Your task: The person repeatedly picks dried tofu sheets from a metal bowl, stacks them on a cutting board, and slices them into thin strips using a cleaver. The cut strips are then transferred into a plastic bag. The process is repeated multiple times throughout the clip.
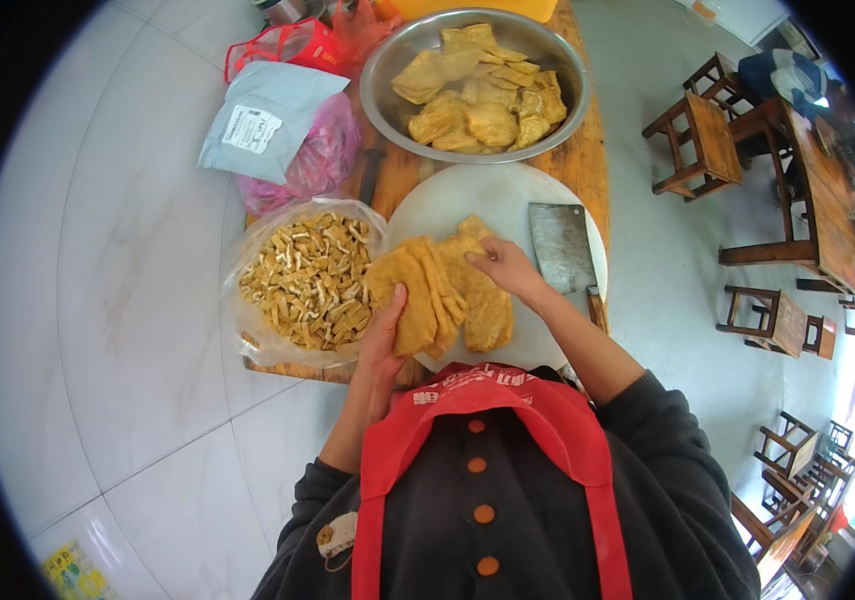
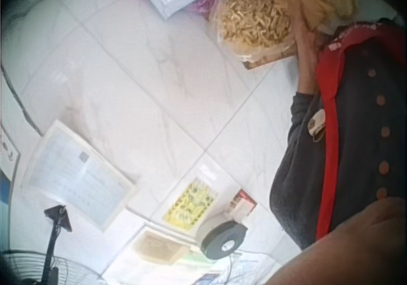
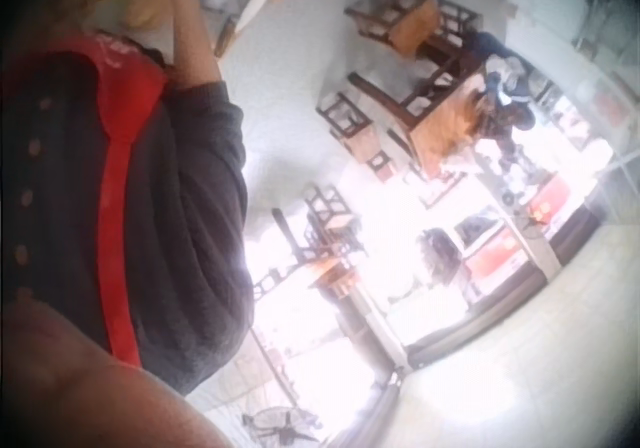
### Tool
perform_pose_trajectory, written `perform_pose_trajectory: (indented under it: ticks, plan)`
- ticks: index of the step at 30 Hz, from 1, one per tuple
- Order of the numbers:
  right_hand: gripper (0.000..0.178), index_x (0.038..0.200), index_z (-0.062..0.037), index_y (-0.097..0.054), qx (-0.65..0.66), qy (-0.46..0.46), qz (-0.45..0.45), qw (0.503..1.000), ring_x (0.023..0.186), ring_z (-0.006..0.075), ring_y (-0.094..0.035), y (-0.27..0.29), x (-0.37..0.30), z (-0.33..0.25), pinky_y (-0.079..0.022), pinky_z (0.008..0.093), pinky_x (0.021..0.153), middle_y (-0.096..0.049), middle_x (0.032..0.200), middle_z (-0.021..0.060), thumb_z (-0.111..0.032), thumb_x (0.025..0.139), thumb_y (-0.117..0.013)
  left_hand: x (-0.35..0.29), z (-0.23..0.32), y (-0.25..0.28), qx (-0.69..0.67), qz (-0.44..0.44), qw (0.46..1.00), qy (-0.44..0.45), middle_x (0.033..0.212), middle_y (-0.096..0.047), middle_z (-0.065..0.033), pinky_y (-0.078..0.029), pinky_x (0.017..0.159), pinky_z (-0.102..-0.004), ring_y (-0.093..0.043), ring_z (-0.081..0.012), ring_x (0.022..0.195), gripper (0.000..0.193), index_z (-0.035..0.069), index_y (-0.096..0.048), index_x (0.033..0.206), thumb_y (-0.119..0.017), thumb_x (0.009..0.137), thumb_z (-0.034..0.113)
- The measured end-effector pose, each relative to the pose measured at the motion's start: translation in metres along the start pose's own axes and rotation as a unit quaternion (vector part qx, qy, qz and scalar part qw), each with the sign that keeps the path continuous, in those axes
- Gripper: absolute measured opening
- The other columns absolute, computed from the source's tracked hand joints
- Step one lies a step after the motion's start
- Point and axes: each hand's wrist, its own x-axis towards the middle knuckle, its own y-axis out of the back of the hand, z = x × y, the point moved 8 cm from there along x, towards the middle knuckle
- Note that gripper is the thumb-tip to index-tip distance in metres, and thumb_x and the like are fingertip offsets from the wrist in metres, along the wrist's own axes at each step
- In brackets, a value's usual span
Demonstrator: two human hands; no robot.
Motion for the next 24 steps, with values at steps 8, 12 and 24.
perform_pose_trajectory:
  ticks: [8,12,24]
  plan:
    - [0.038,0.137,-0.0021,-0.048,0.360,0.046,-0.021,0.932,0.102,0.0106,-0.059,-0.003,-0.035,-0.013,-0.048,0.0254,0.090,-0.064,0.116,0.0037,-0.011,0.100,-0.048,0.007,-0.001,-0.059,0.220,-0.008,0.974,-0.053,0.125,-0.058,-0.0091,-0.048,0.093,-0.0321,-0.057,-0.0190,0.112,0.057,0.001,-0.044,0.136,-0.070,0.089,0.019]
    - [0.036,0.134,-0.0004,-0.050,0.427,0.011,-0.063,0.902,0.105,0.0112,-0.057,-0.009,-0.047,-0.021,-0.046,0.0256,0.092,-0.062,0.119,0.0034,-0.011,0.099,-0.045,0.009,-0.004,-0.057,0.186,-0.020,0.980,-0.069,0.126,-0.057,-0.0094,-0.047,0.095,-0.0333,-0.057,-0.0212,0.113,0.058,0.001,-0.041,0.138,-0.068,0.090,0.020]
    - [0.036,0.121,-0.0082,-0.064,0.074,0.086,-0.119,0.986,0.098,0.0247,-0.066,-0.014,0.006,-0.013,-0.051,0.0366,0.086,-0.070,0.105,0.0114,-0.031,0.095,-0.055,0.000,-0.012,-0.026,0.028,-0.030,0.999,0.024,0.127,-0.060,-0.0077,-0.049,0.097,-0.0366,-0.059,-0.0230,0.114,0.047,0.006,-0.049,0.135,-0.061,0.095,0.030]
